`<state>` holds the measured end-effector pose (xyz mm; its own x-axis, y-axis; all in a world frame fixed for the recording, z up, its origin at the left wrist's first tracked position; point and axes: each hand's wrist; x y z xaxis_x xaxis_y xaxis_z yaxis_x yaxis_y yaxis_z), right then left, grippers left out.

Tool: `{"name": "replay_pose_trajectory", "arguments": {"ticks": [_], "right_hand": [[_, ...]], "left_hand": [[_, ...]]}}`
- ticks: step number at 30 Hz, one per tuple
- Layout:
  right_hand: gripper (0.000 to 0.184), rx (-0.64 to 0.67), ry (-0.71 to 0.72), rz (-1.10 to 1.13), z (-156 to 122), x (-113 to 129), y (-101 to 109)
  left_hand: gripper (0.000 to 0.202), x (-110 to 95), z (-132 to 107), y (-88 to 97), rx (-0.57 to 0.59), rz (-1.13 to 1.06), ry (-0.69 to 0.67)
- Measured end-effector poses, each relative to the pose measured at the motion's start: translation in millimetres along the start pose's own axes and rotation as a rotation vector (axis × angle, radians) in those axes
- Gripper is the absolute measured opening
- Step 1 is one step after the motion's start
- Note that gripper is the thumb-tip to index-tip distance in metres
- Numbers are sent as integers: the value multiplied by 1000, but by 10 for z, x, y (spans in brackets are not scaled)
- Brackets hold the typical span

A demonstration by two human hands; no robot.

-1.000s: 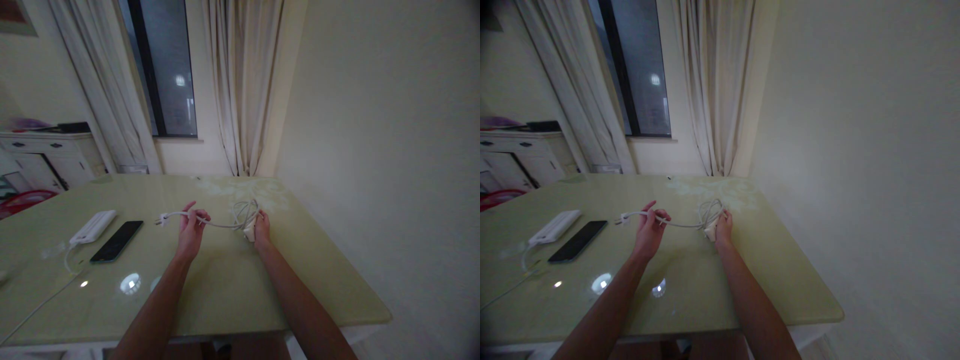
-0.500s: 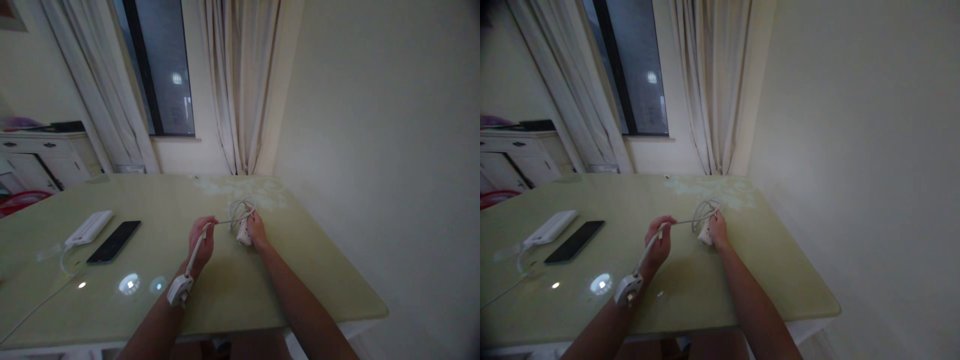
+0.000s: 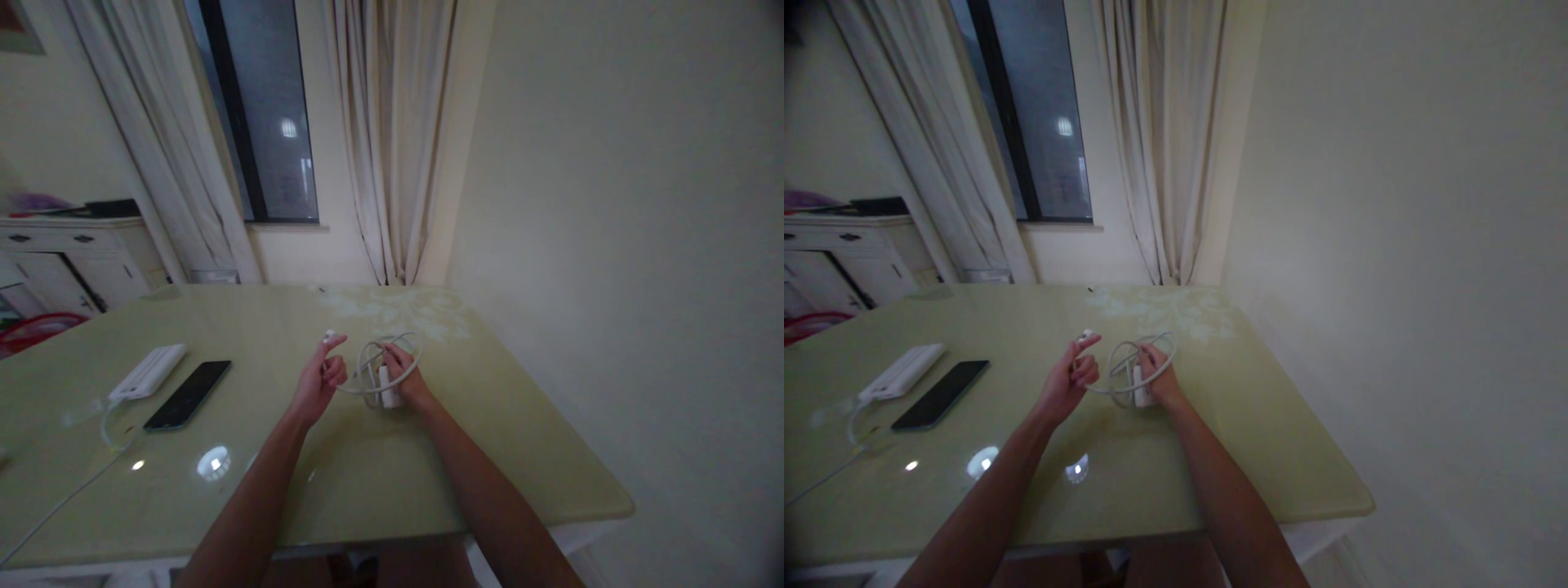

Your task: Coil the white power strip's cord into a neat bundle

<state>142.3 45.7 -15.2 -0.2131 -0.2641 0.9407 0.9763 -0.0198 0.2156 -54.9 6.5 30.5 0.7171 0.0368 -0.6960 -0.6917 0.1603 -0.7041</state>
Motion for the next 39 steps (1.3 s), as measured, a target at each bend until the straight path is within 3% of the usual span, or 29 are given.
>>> {"name": "replay_pose_trajectory", "arguments": {"ticks": [4, 9, 13, 15, 18, 21, 24, 27, 30, 33, 39], "right_hand": [[37, 105, -19, 61, 7, 66, 77], [39, 89, -144, 42, 90, 90, 518], [31, -251, -221, 15, 163, 49, 911], [26, -420, -226, 21, 197, 20, 1025], [24, -552, -242, 47, 232, -10, 1052], [25, -603, -271, 101, 229, -8, 935], [36, -551, -272, 168, 181, 48, 764], [51, -361, -212, 240, 110, 152, 628], [51, -128, -173, 312, 50, 272, 538], [52, -36, -162, 354, 13, 368, 469], [42, -62, -103, 250, -25, 424, 411]], "left_hand": [[44, -88, 37, 121, -202, 279, -318], [34, -409, 104, 372, -506, 317, -640], [26, -647, 102, 482, -759, 251, -918], [26, -712, 82, 478, -816, 273, -1015], [27, -733, 52, 431, -863, 314, -1108], [31, -651, 37, 357, -769, 362, -1107], [37, -473, 29, 266, -553, 396, -989], [40, -247, 5, 185, -310, 410, -780], [42, -54, -40, 140, -118, 471, -574], [42, 41, -74, 135, -73, 505, -516], [42, 30, -84, 146, -139, 582, -489]]}}
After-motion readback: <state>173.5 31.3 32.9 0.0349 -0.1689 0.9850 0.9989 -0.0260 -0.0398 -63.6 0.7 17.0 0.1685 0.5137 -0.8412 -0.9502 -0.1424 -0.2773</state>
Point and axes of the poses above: each hand's wrist, its own z-axis towards the middle knuckle, its own y-axis out of the back of the hand, x = y × z, and after that the axes turned 9 degrees about -z, right-handed
